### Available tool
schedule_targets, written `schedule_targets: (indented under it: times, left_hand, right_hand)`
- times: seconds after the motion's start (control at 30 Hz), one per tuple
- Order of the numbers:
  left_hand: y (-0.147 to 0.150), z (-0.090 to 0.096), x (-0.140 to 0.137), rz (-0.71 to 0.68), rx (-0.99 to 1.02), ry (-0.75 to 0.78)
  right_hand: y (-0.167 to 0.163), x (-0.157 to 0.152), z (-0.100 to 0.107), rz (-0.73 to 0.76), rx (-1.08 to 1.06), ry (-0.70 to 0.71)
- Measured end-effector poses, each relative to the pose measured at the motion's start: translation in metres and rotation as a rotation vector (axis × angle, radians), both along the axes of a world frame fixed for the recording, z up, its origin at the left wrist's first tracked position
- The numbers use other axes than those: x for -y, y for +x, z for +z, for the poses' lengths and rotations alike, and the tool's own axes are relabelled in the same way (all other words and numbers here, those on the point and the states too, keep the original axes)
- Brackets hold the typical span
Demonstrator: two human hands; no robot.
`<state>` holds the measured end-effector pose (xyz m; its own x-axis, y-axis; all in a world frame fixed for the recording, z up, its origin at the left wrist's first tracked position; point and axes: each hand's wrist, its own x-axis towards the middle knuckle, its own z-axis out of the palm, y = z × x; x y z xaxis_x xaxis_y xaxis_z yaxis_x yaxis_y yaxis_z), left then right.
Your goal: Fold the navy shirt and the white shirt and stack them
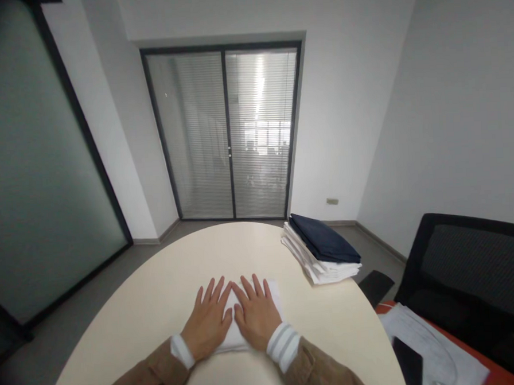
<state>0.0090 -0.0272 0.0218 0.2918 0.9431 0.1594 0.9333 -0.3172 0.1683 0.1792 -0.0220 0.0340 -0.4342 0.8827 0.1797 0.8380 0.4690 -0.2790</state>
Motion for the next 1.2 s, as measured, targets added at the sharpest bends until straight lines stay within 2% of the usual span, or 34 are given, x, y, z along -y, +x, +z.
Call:
schedule_targets:
  times: [0.1,0.3,0.57,0.83,0.93,1.07,1.2]
  left_hand:
    - [0.004,-0.003,0.005,0.061,0.013,-0.027]
    - [0.003,-0.005,0.002,0.146,0.089,-0.125]
    - [-0.006,-0.02,-0.006,0.094,0.189,-0.003]
    - [-0.026,-0.024,-0.018,0.23,0.222,0.062]
    - [-0.037,-0.028,-0.025,0.16,0.355,0.082]
    - [-0.046,-0.03,-0.032,0.057,0.687,0.083]
    - [-0.044,-0.02,-0.031,0.109,0.973,0.084]
  right_hand:
    - [0.0,0.003,-0.009,-0.07,0.02,0.001]
    - [0.0,0.003,-0.009,-0.186,0.015,-0.038]
    - [0.006,-0.005,-0.016,-0.175,-0.074,-0.098]
    - [0.021,-0.011,-0.028,-0.425,-0.128,-0.098]
    - [0.033,-0.016,-0.034,-0.446,-0.172,-0.1]
    - [0.047,-0.022,-0.044,-0.433,-0.294,-0.094]
    - [0.059,-0.03,-0.05,-0.368,-0.588,-0.102]
